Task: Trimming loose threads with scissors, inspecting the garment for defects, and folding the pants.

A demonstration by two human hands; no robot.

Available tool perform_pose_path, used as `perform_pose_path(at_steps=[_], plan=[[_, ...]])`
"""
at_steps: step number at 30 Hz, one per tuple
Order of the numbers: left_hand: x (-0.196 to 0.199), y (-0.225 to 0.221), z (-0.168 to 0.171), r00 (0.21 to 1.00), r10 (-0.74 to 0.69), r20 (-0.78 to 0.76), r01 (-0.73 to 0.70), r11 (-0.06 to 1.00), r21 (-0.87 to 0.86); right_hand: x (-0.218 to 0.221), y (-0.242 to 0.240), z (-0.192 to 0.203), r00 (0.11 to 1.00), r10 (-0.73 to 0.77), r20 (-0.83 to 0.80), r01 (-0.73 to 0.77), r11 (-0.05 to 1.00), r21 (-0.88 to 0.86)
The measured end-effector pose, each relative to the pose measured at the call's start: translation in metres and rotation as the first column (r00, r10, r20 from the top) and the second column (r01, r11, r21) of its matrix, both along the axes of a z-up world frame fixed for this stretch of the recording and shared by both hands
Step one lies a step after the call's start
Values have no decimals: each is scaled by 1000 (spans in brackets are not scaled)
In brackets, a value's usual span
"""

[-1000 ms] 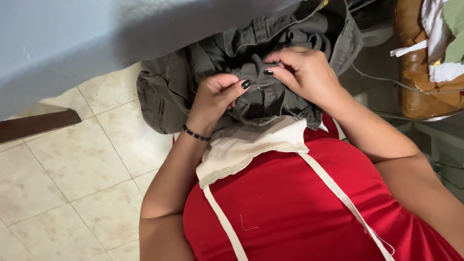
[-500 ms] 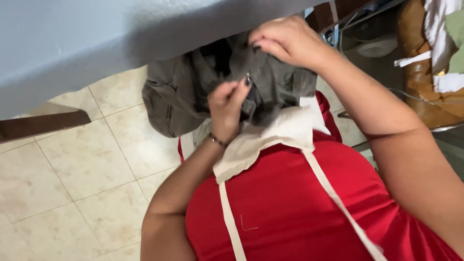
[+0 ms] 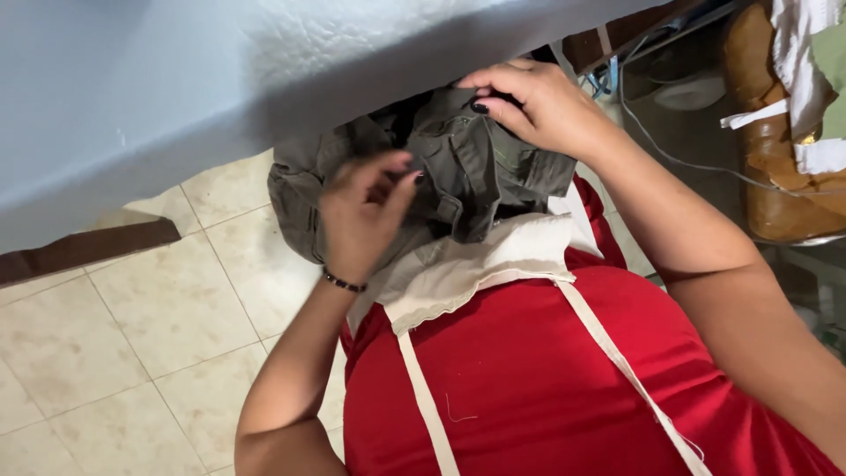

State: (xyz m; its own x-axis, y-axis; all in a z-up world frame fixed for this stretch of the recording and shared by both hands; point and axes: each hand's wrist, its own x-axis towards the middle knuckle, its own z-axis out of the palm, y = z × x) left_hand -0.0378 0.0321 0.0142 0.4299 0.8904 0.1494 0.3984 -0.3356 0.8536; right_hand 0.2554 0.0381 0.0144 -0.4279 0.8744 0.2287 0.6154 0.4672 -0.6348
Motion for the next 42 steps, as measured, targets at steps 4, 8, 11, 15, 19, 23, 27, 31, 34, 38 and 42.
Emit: perform_pose_path(at_steps=[4,8,11,15,19,23,27,31,34,38,42], plan=[[-5,38,-17,892,-73,-446,263,886,381,12,5,-2,995,96,-40,-100,988,-114],[16,56,-40,700,-69,-711,433,832,345,0,6,-21,1000,-1,-27,-5,970,-243],[19,45,-62,611,-165,-774,529,813,244,-15,28,-42,982,-74,175,87,994,-64],[34,1,-45,811,98,-577,431,567,702,-33,30,-6,999,39,-30,-41,995,-91],[83,-40,40,979,31,-201,176,363,915,-8,25,42,934,268,-238,-307,941,-143],[117,-40,-9,998,22,-62,54,264,963,25,11,17,945,279,-170,-295,952,-80],[91,-7,-87,933,100,-347,245,533,810,32,17,-40,974,176,145,-165,982,-89],[53,-17,-60,926,-9,-378,302,618,726,17,-2,3,970,-15,241,43,993,-112],[-6,-30,25,790,-446,-421,557,809,188,40,-11,-1,940,-1,340,-3,1000,11],[-114,-33,101,973,-231,-21,223,909,351,30,-27,43,950,-79,303,89,996,-22],[-228,9,196,699,631,338,-708,541,454,13,-24,54,966,-91,241,85,996,37]])
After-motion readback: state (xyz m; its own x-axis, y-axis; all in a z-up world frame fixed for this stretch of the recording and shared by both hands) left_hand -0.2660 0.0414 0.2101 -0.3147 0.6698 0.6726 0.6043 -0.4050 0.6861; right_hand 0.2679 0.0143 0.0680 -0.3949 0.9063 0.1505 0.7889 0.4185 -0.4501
